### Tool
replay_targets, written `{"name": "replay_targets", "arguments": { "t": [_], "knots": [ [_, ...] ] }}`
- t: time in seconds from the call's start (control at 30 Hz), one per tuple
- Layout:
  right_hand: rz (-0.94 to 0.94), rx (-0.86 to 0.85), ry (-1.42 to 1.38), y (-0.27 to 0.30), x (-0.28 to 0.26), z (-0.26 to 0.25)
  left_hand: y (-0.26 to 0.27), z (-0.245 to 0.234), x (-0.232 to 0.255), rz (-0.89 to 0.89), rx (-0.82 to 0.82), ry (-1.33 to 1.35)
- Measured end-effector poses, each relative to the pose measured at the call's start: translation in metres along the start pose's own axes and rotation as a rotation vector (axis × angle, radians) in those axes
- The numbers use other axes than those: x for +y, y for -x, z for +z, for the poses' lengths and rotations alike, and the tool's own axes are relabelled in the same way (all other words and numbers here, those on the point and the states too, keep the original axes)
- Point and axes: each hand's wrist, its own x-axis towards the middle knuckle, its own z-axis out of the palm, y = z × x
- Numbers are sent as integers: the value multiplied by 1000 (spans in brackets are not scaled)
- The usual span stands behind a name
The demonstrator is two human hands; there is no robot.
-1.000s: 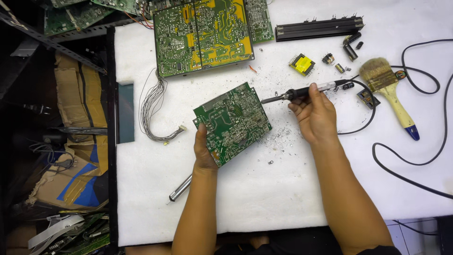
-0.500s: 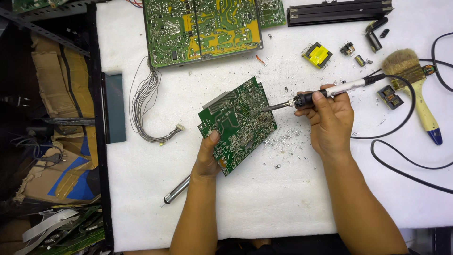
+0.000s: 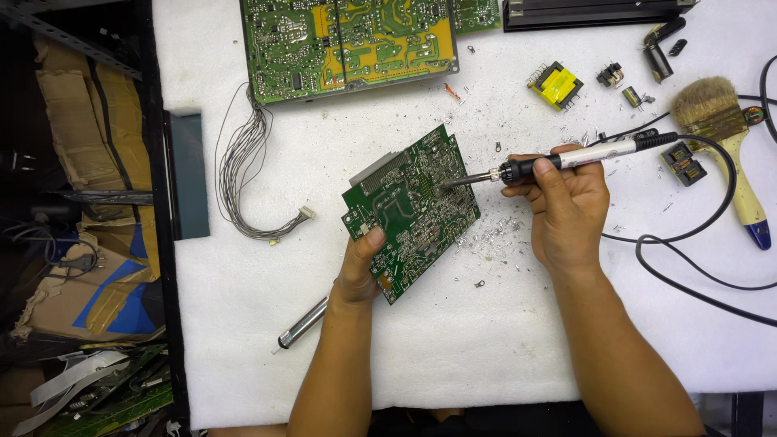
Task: The person uses a soldering iron to work on a green circuit board, flipping it over to access different sides. They also handle a small electronic component with a heatsink and a yellow transformer, placing it on the work surface.
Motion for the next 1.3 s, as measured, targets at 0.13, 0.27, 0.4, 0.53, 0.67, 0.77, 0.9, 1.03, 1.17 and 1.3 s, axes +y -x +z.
{"name": "replay_targets", "arguments": {
  "t": [0.13, 0.27, 0.4, 0.53, 0.67, 0.77, 0.9, 1.03, 1.17, 1.3],
  "knots": [
    [0, -5, 7, 0, 2, 0, 0, 0, 3, -7, 8, -2],
    [-17, -21, 28, 1, 2, 2, 0, -17, -2, -2, 8, -35],
    [-49, -34, 54, 2, 1, 4, 0, -2, 3, 16, -5, -40],
    [-56, -37, 51, 4, 1, 1, 2, -4, -1, 31, -19, -42],
    [-52, -10, 1, 3, 0, -1, 1, -5, -5, 38, -11, -86],
    [-54, 12, -17, 1, 0, -2, 1, -3, -4, 49, -20, -106],
    [-52, 14, -11, 3, 0, 1, 4, 4, 1, 48, -23, -112],
    [-58, 6, 8, 4, -1, 2, 3, -4, -3, 64, -24, -116],
    [-60, 5, 4, 5, -2, 4, 3, -3, 0, 43, -31, -111],
    [-64, -1, 4, 5, -1, 5, 3, -6, -2, 45, -32, -107]
  ]
}}
